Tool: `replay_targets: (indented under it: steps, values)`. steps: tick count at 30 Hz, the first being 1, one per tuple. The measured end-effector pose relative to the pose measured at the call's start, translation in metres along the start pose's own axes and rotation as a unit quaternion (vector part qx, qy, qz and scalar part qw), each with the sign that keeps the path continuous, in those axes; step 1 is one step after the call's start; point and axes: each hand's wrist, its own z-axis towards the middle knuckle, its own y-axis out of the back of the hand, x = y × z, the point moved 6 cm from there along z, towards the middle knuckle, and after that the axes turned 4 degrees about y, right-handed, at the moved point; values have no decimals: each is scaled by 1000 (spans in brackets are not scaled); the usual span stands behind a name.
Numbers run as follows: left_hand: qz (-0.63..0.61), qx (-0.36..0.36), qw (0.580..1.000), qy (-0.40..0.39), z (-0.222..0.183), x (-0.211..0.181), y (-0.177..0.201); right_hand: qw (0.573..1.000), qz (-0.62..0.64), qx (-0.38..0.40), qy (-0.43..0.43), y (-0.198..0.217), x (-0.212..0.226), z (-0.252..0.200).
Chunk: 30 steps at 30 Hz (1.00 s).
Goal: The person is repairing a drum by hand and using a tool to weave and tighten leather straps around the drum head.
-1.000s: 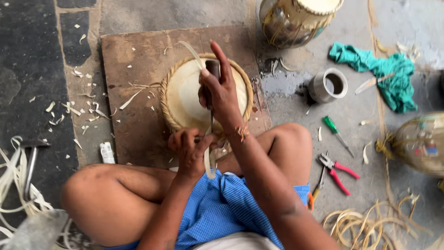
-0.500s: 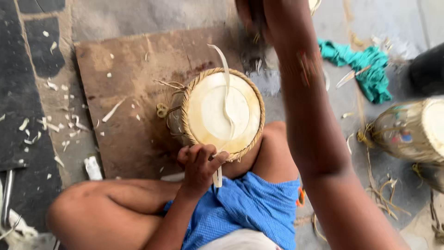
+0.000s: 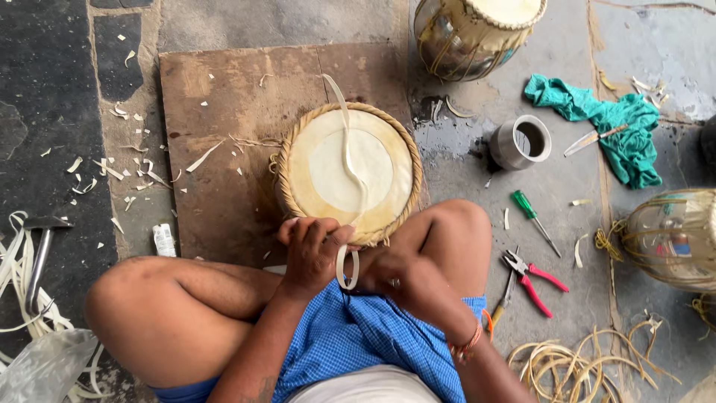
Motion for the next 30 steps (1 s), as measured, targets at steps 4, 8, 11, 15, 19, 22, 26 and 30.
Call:
replay_targets:
  steps: [4, 8, 11, 15, 19, 22, 26, 30]
  values:
    - [18, -2, 999, 32, -6, 4, -1, 974, -127, -181, -44, 38, 7, 28]
    - [18, 19, 999, 22, 1, 3, 2, 958, -153, -237, -42, 23, 5, 52]
    - [18, 40, 999, 8, -3, 2, 6, 961, -140, -237, -10, 3, -9, 42]
    - [-38, 89, 995, -2, 2, 9, 4, 963, 17, -264, 60, -10, -34, 37]
    - [-69, 121, 990, 14, 5, 9, 2, 822, 448, -351, 21, 3, -66, 43]
    - [-74, 108, 991, 11, 8, 7, 3, 865, 407, -293, 0, 31, -58, 45]
    - [-78, 111, 991, 3, 3, 5, 7, 992, 41, -114, 23, 40, -31, 39]
    - [-84, 95, 992, 11, 5, 5, 7, 959, -36, -242, 142, 17, -15, 43]
